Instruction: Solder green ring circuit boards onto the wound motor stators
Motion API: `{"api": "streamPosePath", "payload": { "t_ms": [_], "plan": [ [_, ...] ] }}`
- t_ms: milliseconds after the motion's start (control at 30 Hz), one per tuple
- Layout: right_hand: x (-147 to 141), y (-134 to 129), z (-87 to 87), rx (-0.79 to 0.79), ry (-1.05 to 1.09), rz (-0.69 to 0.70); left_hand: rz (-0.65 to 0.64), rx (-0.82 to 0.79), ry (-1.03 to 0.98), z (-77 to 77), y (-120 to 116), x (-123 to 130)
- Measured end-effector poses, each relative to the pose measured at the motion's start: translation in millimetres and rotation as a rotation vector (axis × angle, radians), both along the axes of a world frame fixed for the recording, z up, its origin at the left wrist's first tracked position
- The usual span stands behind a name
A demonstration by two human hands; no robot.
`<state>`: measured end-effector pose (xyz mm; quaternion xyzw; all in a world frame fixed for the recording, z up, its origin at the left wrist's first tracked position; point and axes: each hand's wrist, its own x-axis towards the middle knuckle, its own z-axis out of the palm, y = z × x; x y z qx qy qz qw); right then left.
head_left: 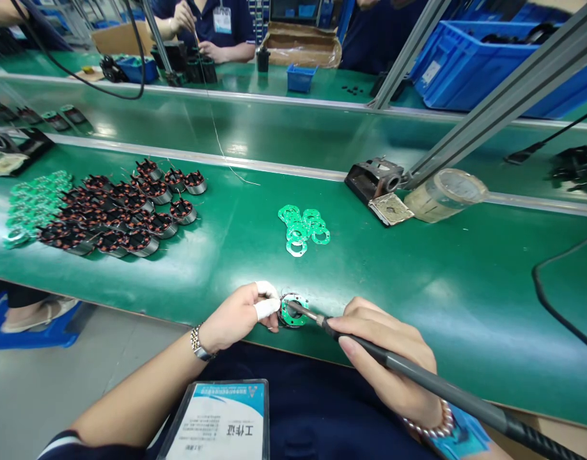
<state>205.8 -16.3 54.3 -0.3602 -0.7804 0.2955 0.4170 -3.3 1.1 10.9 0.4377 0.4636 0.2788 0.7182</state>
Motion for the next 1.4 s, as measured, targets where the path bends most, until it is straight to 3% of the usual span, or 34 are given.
{"api": "streamPosePath", "payload": {
  "t_ms": [233,400,467,600,800,933,1167,1400],
  "plan": [
    [0.1,15.4,-9.2,0.129,-0.059,0.065,-0.002,0.029,0.011,1.2,0.7,0.5],
    [-7.8,36.4,-11.9,0.048,-0.265,0.342,0.002,0.015,0.017,1.9,1.1,1.4],
    [-9.4,41.0,-12.6,0.026,-0.330,0.376,0.027,-0.002,0.002,1.8,0.7,-0.6],
    [-10.4,39.9,-19.8,0.063,-0.324,0.334,0.126,0.003,0.021,1.6,-4.9,-9.5],
    [-15.3,23.6,-31.1,0.137,-0.302,0.103,0.040,0.081,0.111,2.8,-21.1,-15.2],
    [-20.3,15.1,-32.3,0.167,-0.296,0.012,0.019,0.156,0.101,3.8,-19.3,-10.0],
    [-19.9,12.8,-31.9,0.156,-0.253,-0.007,0.030,0.085,0.037,5.5,-4.5,4.1],
    [-24.6,15.8,-30.7,0.275,-0.167,0.099,0.070,0.021,-0.010,1.8,-3.4,5.7]
  ]
}}
